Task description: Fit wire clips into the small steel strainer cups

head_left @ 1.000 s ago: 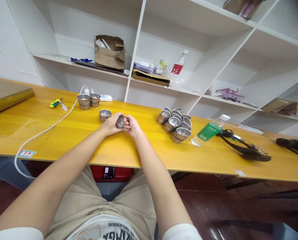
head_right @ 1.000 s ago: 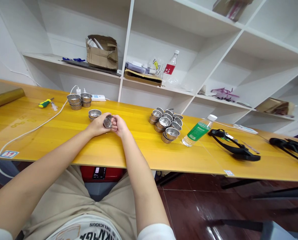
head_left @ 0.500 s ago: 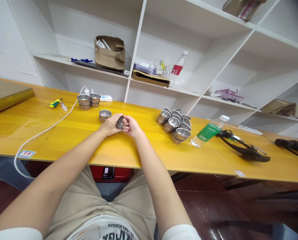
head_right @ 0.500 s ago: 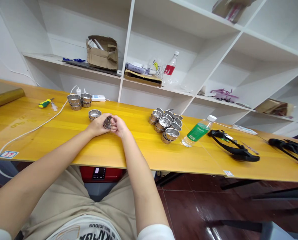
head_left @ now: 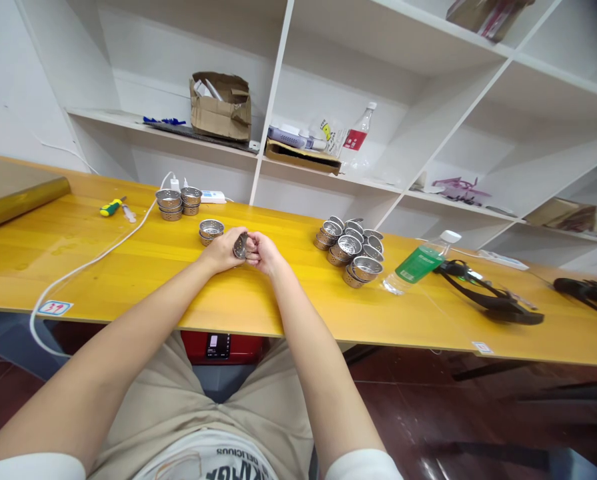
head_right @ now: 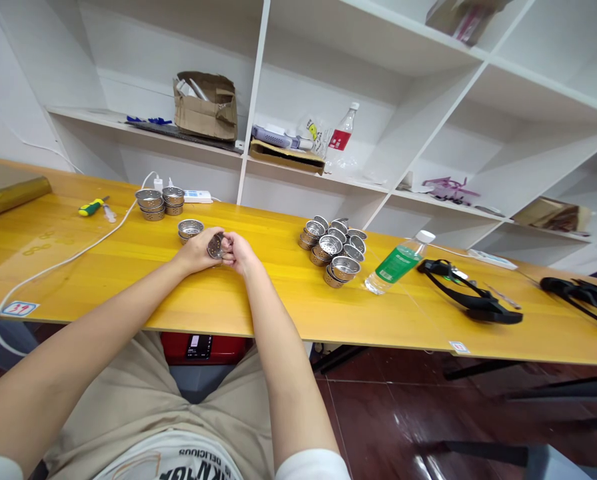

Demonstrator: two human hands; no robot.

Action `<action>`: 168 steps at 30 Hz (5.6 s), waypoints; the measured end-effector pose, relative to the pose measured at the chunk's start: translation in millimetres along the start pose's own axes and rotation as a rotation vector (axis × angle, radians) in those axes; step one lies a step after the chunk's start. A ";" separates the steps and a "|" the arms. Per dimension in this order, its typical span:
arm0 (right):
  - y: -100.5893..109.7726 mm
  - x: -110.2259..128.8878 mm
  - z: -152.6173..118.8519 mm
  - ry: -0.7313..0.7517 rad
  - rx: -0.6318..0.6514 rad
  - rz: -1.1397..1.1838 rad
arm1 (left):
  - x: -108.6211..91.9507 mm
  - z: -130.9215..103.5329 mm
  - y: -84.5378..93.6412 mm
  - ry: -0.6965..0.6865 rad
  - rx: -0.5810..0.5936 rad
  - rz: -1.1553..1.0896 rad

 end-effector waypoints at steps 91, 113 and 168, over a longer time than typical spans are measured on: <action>57.3 -16.4 34.9 0.559 -0.193 -0.867 | -7.5 3.3 -10.3 0.167 0.116 -0.144; 55.2 -15.6 47.0 0.533 -0.144 -0.846 | -2.2 -0.2 -6.4 0.227 0.115 -0.109; 12.4 -20.9 -12.5 0.496 0.150 -1.767 | 42.2 -14.9 22.2 0.681 -0.042 0.312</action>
Point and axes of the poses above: each hand's wrist, its own z-axis towards the middle knuckle, its own y-axis out of the back of the hand, x = y × z, the point moved 1 cm from there along z, towards the middle knuckle, and after that the axes turned 11 degrees about z, right-handed, at the moved point
